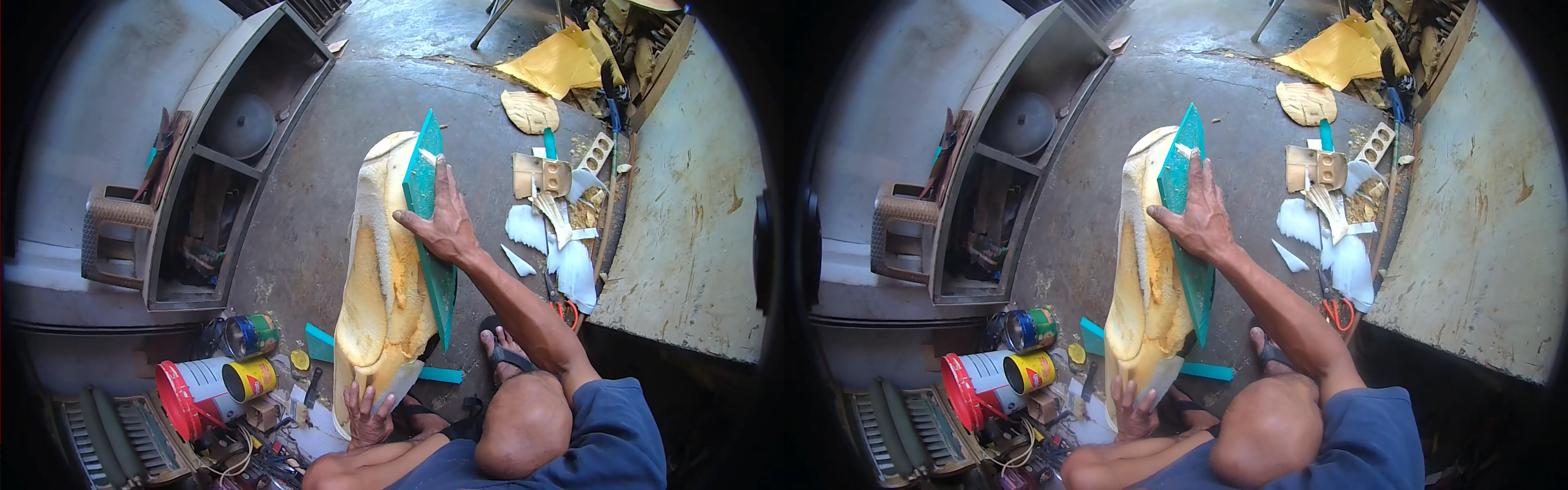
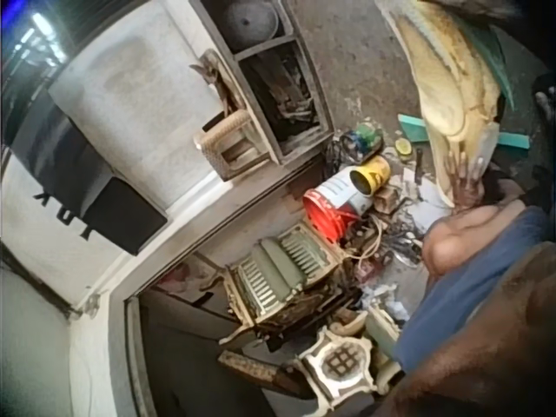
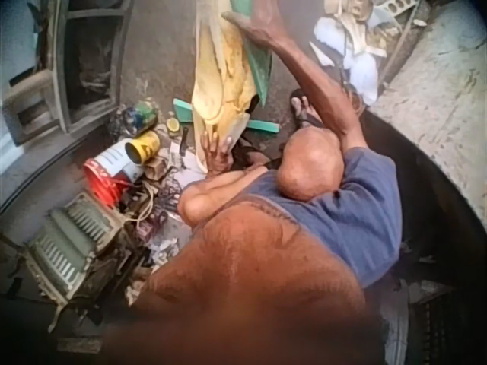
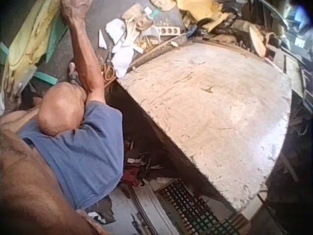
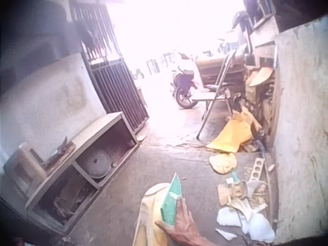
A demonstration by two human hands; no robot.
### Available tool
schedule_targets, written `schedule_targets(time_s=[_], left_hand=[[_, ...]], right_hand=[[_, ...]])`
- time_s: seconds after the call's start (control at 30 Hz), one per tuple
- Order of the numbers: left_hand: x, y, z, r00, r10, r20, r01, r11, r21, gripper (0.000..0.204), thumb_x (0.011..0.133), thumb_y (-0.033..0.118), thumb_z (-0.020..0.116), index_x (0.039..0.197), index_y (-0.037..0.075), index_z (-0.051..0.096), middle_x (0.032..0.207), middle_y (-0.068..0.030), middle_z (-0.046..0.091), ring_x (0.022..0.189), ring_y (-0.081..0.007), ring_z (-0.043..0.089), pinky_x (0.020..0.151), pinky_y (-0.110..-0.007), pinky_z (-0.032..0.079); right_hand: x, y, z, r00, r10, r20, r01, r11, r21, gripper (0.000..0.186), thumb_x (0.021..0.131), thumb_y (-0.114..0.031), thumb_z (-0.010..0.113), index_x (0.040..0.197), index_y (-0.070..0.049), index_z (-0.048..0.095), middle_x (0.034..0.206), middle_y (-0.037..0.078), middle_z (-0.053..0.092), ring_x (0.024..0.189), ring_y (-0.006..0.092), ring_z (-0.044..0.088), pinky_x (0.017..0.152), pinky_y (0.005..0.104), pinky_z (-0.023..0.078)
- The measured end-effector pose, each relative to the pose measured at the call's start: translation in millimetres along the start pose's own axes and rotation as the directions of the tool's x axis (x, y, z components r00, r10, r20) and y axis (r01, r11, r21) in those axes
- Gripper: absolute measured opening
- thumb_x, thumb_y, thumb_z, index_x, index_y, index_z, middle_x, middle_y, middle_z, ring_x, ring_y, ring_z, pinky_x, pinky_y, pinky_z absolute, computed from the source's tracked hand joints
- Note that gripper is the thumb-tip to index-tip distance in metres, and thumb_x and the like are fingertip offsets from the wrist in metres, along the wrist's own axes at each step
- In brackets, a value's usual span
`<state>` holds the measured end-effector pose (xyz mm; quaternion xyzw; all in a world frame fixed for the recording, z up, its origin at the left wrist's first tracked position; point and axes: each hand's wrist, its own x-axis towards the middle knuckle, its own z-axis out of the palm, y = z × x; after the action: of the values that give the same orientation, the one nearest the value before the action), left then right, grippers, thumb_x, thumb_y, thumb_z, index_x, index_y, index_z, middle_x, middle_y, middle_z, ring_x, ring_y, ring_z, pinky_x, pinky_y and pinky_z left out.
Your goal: The person applies adhesive from a bottle to pieces of foam and the surface of a motorcycle seat foam base, then presses and fits the foam pieces onto the base using their hands and cuts the foam with shears.
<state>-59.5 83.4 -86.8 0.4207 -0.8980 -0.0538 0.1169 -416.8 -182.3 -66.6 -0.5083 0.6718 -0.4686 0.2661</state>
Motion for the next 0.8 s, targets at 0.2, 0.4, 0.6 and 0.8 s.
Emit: schedule_targets(time_s=[0.2, 0.4, 0.6, 0.8], left_hand=[[1.4, -1.2, -6.5, 1.000, 0.018, -0.005, -0.018, 0.999, 0.039, 0.074, 0.069, 0.002, 0.074, 0.135, 0.026, 0.050, 0.146, -0.0147, 0.034, 0.139, -0.0525, 0.030, 0.106, -0.071, 0.033], [1.8, -3.0, -5.3, 0.999, 0.031, 0.007, -0.032, 0.998, 0.049, 0.071, 0.071, 0.004, 0.073, 0.135, 0.027, 0.052, 0.147, -0.0133, 0.035, 0.139, -0.0508, 0.031, 0.105, -0.070, 0.034], [1.4, -2.4, -4.6, 1.000, 0.023, -0.006, -0.023, 0.999, 0.036, 0.072, 0.070, 0.003, 0.070, 0.135, 0.027, 0.052, 0.149, -0.0120, 0.034, 0.140, -0.0503, 0.031, 0.105, -0.070, 0.034], [-6.8, -13.6, -2.2, 0.999, 0.037, -0.003, -0.037, 0.999, 0.022, 0.075, 0.068, 0.004, 0.069, 0.137, 0.027, 0.050, 0.150, -0.0119, 0.032, 0.139, -0.0509, 0.031, 0.104, -0.070, 0.035]], right_hand=[[32.5, -4.8, -6.5, 0.980, 0.201, -0.014, -0.191, 0.949, 0.252, 0.109, 0.091, -0.075, 0.047, 0.157, 0.006, 0.013, 0.156, 0.035, 0.025, 0.146, 0.0454, 0.029, 0.119, 0.0490, 0.026], [132.1, 30.8, -18.9, 0.821, 0.493, 0.287, -0.557, 0.587, 0.588, 0.084, 0.102, -0.063, 0.037, 0.149, 0.007, 0.037, 0.147, 0.025, 0.048, 0.134, 0.0338, 0.048, 0.110, 0.0448, 0.040], [159.6, 39.0, 1.4, 0.858, 0.479, 0.186, -0.513, 0.812, 0.278, 0.071, 0.105, -0.054, 0.030, 0.136, 0.006, 0.052, 0.130, 0.021, 0.060, 0.114, 0.0293, 0.059, 0.096, 0.0455, 0.047], [165.1, 29.0, -9.1, 0.894, 0.302, 0.331, -0.311, 0.950, -0.026, 0.055, 0.098, -0.036, 0.035, 0.114, 0.009, 0.062, 0.119, 0.024, 0.064, 0.104, 0.0316, 0.063, 0.085, 0.0506, 0.049]])
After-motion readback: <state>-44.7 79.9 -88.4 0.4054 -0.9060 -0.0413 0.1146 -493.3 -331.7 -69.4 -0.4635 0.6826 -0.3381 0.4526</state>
